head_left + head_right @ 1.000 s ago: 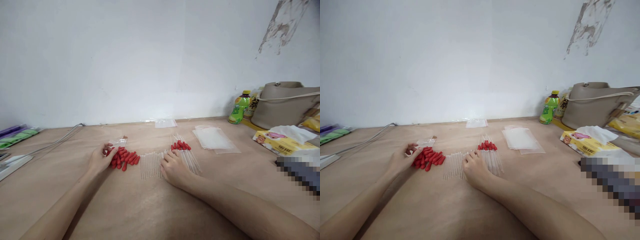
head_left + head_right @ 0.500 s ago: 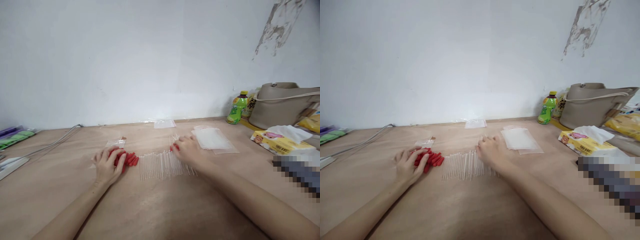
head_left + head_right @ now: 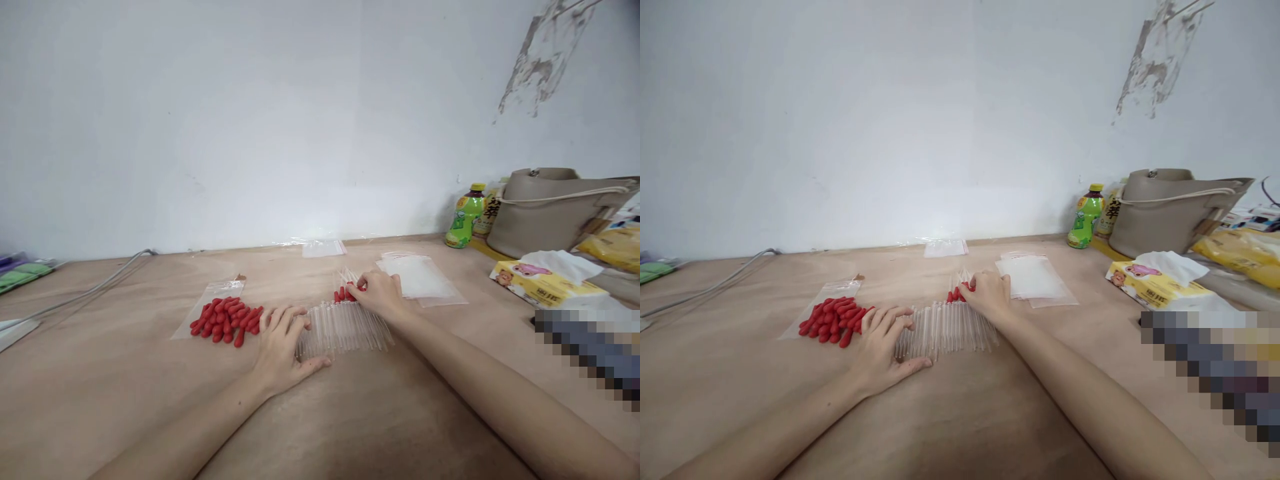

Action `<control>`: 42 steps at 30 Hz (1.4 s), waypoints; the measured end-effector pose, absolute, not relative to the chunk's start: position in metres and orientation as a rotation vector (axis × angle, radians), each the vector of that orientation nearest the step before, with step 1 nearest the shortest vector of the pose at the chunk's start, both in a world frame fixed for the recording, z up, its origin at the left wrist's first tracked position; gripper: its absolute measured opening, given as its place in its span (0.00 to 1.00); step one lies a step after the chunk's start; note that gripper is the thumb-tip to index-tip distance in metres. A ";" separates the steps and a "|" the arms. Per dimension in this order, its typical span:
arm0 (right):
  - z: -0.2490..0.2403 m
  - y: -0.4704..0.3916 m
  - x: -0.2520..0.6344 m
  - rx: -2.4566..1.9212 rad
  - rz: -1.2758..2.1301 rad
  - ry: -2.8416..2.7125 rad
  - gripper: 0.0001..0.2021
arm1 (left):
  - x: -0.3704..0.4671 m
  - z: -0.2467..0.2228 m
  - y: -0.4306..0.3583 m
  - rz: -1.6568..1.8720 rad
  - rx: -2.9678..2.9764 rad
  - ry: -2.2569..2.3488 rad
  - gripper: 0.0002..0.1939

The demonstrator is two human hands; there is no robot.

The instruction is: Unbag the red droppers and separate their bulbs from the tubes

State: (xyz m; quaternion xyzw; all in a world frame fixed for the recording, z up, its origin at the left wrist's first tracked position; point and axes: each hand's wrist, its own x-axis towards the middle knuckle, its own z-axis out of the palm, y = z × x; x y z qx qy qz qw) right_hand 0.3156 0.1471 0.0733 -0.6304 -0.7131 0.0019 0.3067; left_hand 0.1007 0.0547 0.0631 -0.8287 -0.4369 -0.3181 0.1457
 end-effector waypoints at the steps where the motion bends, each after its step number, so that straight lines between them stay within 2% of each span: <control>1: 0.072 0.148 0.316 -1.665 0.011 -1.887 0.14 | 0.101 0.063 0.056 -0.916 -2.380 -1.273 0.24; 7: 0.073 0.149 0.314 -1.646 0.043 -1.843 0.16 | 0.099 0.061 0.054 -0.940 -2.395 -1.258 0.23; 11: 0.081 0.135 0.312 -1.583 0.058 -1.748 0.18 | 0.097 0.064 0.052 -1.124 -2.442 -1.301 0.12; 13: 0.082 0.120 0.309 -1.419 0.049 -1.709 0.19 | 0.100 0.068 0.051 -1.293 -2.541 -1.422 0.11; 17: 0.071 0.081 0.299 -1.076 -0.116 -1.753 0.16 | 0.124 0.075 0.054 -1.806 -2.847 -1.837 0.17; 19: 0.063 0.066 0.295 -0.954 -0.173 -1.813 0.14 | 0.139 0.076 0.056 -2.131 -2.880 -1.980 0.19; 21: 0.057 0.059 0.295 -0.868 -0.216 -1.870 0.12 | 0.149 0.076 0.057 -2.297 -2.803 -2.098 0.20; 22: 0.056 0.058 0.297 -0.848 -0.235 -1.886 0.11 | 0.151 0.077 0.057 -2.259 -2.782 -2.137 0.19; 24: 0.057 0.059 0.302 -0.839 -0.290 -1.880 0.10 | 0.145 0.077 0.057 -1.914 -2.839 -2.083 0.18; 27: 0.061 0.064 0.310 -0.811 -0.412 -1.875 0.15 | 0.123 0.076 0.057 -1.271 -2.803 -1.659 0.14; 29: 0.062 0.066 0.311 -0.742 -0.468 -1.970 0.20 | 0.108 0.071 0.055 -1.050 -2.682 -1.359 0.10; 31: 0.060 0.067 0.307 -0.679 -0.474 -2.079 0.19 | 0.098 0.064 0.051 -0.989 -2.597 -1.135 0.09; 33: 0.055 0.067 0.302 -0.623 -0.449 -2.146 0.14 | 0.094 0.057 0.045 -0.989 -2.564 -0.988 0.08; 37: 0.045 0.068 0.295 -0.526 -0.384 -2.171 0.06 | 0.094 0.048 0.038 -1.037 -2.576 -0.881 0.09; 42: 0.041 0.068 0.297 -0.512 -0.308 -2.174 0.07 | 0.092 0.047 0.040 -1.021 -2.521 -0.884 0.12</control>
